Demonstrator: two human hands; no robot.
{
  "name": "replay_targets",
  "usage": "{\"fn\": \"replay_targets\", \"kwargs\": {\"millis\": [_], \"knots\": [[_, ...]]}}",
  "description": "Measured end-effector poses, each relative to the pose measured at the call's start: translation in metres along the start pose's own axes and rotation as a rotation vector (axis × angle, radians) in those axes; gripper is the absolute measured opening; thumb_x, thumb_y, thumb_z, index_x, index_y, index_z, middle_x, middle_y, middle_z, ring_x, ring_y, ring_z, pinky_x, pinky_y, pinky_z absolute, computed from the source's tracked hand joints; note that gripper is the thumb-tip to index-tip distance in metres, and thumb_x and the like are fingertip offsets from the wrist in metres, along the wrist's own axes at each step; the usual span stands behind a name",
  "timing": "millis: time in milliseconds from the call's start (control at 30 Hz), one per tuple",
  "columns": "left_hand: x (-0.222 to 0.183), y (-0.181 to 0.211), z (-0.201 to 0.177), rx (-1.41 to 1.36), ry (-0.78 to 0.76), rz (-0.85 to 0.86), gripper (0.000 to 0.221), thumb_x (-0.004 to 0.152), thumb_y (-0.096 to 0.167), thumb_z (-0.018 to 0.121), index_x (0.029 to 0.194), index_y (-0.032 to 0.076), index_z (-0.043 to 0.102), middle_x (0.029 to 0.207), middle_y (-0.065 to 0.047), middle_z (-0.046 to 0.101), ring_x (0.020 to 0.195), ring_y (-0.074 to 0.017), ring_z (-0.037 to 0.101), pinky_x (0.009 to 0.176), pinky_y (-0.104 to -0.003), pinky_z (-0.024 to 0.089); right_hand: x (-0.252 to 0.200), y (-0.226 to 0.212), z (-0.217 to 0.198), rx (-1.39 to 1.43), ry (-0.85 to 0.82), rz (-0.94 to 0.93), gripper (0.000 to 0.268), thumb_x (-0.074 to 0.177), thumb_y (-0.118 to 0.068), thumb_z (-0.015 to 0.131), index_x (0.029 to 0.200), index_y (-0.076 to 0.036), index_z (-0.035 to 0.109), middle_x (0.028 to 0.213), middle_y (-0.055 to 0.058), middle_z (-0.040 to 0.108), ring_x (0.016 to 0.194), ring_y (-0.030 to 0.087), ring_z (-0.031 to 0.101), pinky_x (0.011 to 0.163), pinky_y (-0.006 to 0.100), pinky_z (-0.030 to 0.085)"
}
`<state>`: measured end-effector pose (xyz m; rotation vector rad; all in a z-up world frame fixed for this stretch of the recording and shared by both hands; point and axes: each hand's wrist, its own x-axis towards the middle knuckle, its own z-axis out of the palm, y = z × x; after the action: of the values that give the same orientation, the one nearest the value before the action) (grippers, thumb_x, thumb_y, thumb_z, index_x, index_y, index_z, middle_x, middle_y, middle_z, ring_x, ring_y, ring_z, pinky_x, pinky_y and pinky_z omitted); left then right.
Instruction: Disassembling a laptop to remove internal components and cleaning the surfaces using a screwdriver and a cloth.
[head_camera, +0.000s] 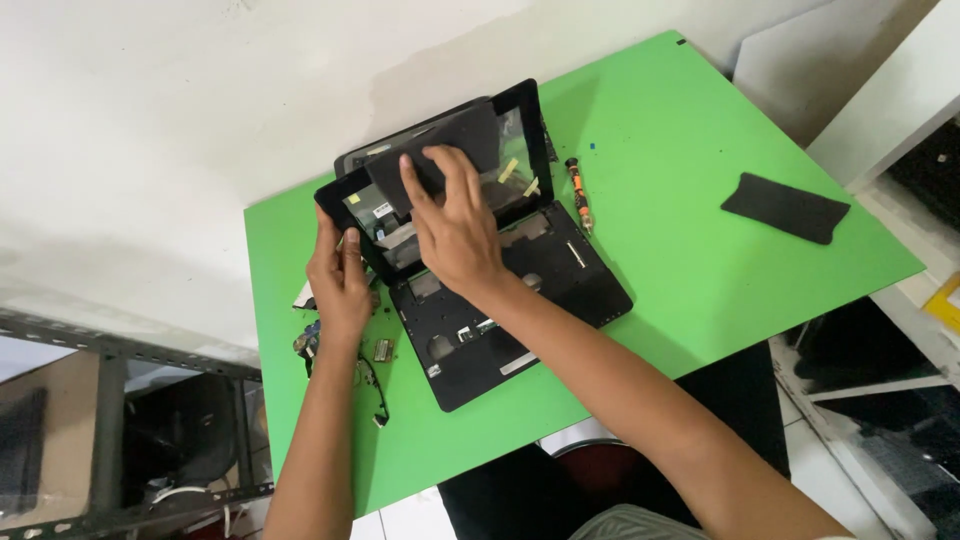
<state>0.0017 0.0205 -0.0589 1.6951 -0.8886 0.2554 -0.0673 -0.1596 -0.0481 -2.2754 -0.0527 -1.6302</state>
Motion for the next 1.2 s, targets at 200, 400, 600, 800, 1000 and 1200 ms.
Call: {"fn": "replay_targets", "kwargs": {"millis": [200,400,600,800,1000,1200], "knots": [[-0.001,-0.001,0.004,-0.056,0.018,0.036,0.052,0.112,0.009,0.045,0.162,0.005,0.029,0.103,-0.011,0.042,0.094,-0.0224,0.038,0.077,-0.042,0.036,0.006,0.052,-0.003,-0.156,0.142,0.100,0.052,0.095,0.004,0.063,0.145,-0.009,0.059,0.138,0.017,0.049,0.139,0.040,0.041,0.108,0.045,0.050],[-0.001,-0.003,0.010,-0.122,0.062,0.086,0.051,0.110,0.002,0.045,0.159,0.001,0.031,0.122,-0.019,0.051,0.112,-0.0306,0.048,0.089,-0.048,0.046,-0.006,0.033,0.012,-0.063,0.085,0.068,0.063,0.096,0.004,0.061,0.154,-0.016,0.048,0.141,0.021,0.045,0.141,0.042,0.039,0.114,0.051,0.043],[0.000,-0.007,0.009,-0.155,0.055,0.133,0.050,0.109,-0.006,0.045,0.157,-0.003,0.033,0.140,-0.028,0.060,0.130,-0.0389,0.057,0.101,-0.054,0.055,-0.012,0.048,0.028,-0.083,0.066,-0.015,0.061,0.088,0.004,0.071,0.146,-0.010,0.060,0.142,0.018,0.051,0.138,0.042,0.045,0.112,0.053,0.043],[0.009,0.002,0.008,-0.150,0.064,0.168,0.049,0.110,-0.004,0.045,0.157,0.000,0.034,0.142,-0.026,0.059,0.130,-0.0380,0.057,0.100,-0.054,0.057,0.006,0.049,-0.003,-0.127,0.147,0.126,0.056,0.095,0.005,0.062,0.148,-0.011,0.056,0.140,0.017,0.045,0.140,0.038,0.039,0.117,0.052,0.036],[0.001,-0.023,0.005,-0.103,0.037,0.163,0.051,0.109,-0.005,0.046,0.158,0.000,0.034,0.141,-0.026,0.060,0.128,-0.0396,0.059,0.094,-0.052,0.060,-0.002,0.007,0.015,-0.054,0.007,-0.028,0.056,0.097,0.004,0.061,0.151,-0.010,0.054,0.144,0.017,0.047,0.142,0.041,0.041,0.107,0.045,0.050],[0.003,0.020,0.001,0.040,0.007,-0.009,0.053,0.115,0.027,0.046,0.163,0.012,0.030,0.110,0.004,0.069,0.064,-0.0071,0.019,0.056,-0.028,0.021,0.012,0.022,-0.025,-0.129,0.018,0.139,0.065,0.106,0.006,0.053,0.161,-0.023,0.036,0.144,0.017,0.041,0.139,0.039,0.044,0.116,0.055,0.049]]}}
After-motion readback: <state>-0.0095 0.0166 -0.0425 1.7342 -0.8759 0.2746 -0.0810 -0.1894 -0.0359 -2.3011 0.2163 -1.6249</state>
